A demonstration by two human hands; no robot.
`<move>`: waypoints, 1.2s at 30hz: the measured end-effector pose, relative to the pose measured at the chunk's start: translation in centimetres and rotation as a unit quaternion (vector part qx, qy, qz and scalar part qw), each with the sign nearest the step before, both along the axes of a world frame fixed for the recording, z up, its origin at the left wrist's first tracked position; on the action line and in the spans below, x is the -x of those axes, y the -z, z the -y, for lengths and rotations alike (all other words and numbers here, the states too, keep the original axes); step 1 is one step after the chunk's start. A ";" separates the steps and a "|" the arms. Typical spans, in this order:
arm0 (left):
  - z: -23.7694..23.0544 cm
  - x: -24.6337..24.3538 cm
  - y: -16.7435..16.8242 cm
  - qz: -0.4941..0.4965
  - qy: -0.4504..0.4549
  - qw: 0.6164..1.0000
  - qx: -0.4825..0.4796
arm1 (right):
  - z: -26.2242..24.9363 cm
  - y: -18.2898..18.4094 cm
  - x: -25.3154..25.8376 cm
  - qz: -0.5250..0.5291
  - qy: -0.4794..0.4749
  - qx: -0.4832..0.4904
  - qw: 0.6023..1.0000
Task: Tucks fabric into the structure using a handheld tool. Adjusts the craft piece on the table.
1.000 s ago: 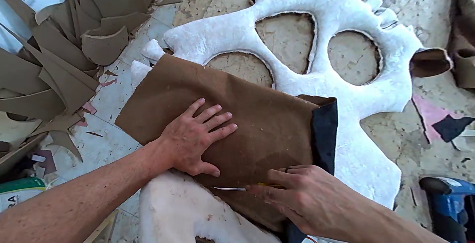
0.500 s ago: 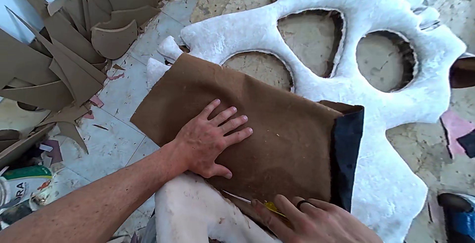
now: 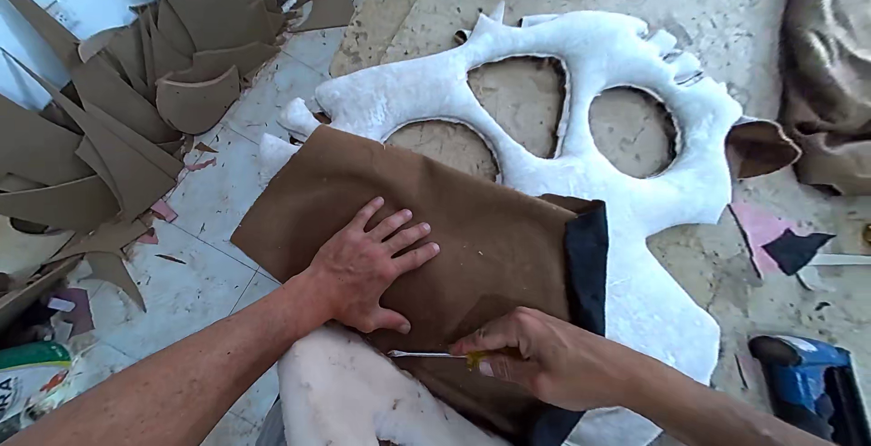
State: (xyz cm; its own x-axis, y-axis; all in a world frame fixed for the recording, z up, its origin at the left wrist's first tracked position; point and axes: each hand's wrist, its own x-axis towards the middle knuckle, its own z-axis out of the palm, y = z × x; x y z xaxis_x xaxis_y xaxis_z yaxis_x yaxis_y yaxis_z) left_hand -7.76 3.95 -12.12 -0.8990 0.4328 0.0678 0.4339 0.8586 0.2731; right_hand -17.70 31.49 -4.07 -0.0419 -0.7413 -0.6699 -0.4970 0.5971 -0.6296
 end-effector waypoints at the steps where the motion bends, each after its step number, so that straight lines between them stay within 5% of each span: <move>1: 0.0 0.1 -0.1 0.000 -0.002 1.000 0.002 | 0.2 -0.3 -0.1 -0.084 -0.059 0.049 0.993; 4: 0.1 0.0 0.1 0.004 -0.002 1.000 -0.005 | 1.3 -1.1 -1.0 -0.280 -0.179 0.139 0.933; 6: 0.1 0.1 0.0 0.009 -0.002 1.000 0.001 | 2.3 -1.5 -1.1 -0.292 -0.207 0.126 0.925; 10: 0.0 0.2 0.2 0.010 -0.004 1.000 0.005 | 2.6 0.1 0.2 -0.159 -0.172 0.032 0.972; 13: 0.0 0.1 0.0 0.015 -0.003 1.000 0.010 | 1.9 1.1 1.2 -0.088 -0.142 0.060 0.984; 17: 0.0 0.1 -0.2 0.014 -0.001 1.000 0.009 | -0.3 1.0 3.3 0.059 0.048 0.147 0.986; 24: 0.1 -0.3 -1.2 0.028 0.015 0.999 0.004 | -2.7 -0.5 1.7 -0.189 -0.053 0.195 0.961; 28: -0.1 -1.5 -4.0 0.055 0.040 0.993 -0.093 | -3.9 -0.8 0.4 -0.181 -0.010 0.219 0.959; 32: -0.6 -1.1 -9.0 0.265 0.053 0.943 -0.195 | -5.0 -1.3 0.1 -0.199 0.050 0.286 0.936; 36: -1.2 -2.1 -10.8 0.308 0.056 0.918 -0.243 | -4.5 -2.8 -0.3 -0.236 0.082 0.352 0.902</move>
State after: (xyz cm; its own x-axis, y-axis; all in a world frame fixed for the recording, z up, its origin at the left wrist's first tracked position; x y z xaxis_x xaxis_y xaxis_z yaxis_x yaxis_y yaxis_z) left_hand -5.68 5.15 -1.35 -0.7829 0.5783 -0.2294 0.1467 0.5300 0.8352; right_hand -17.37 36.01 -1.27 -0.3480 -0.9336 0.0859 -0.7503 0.2224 -0.6226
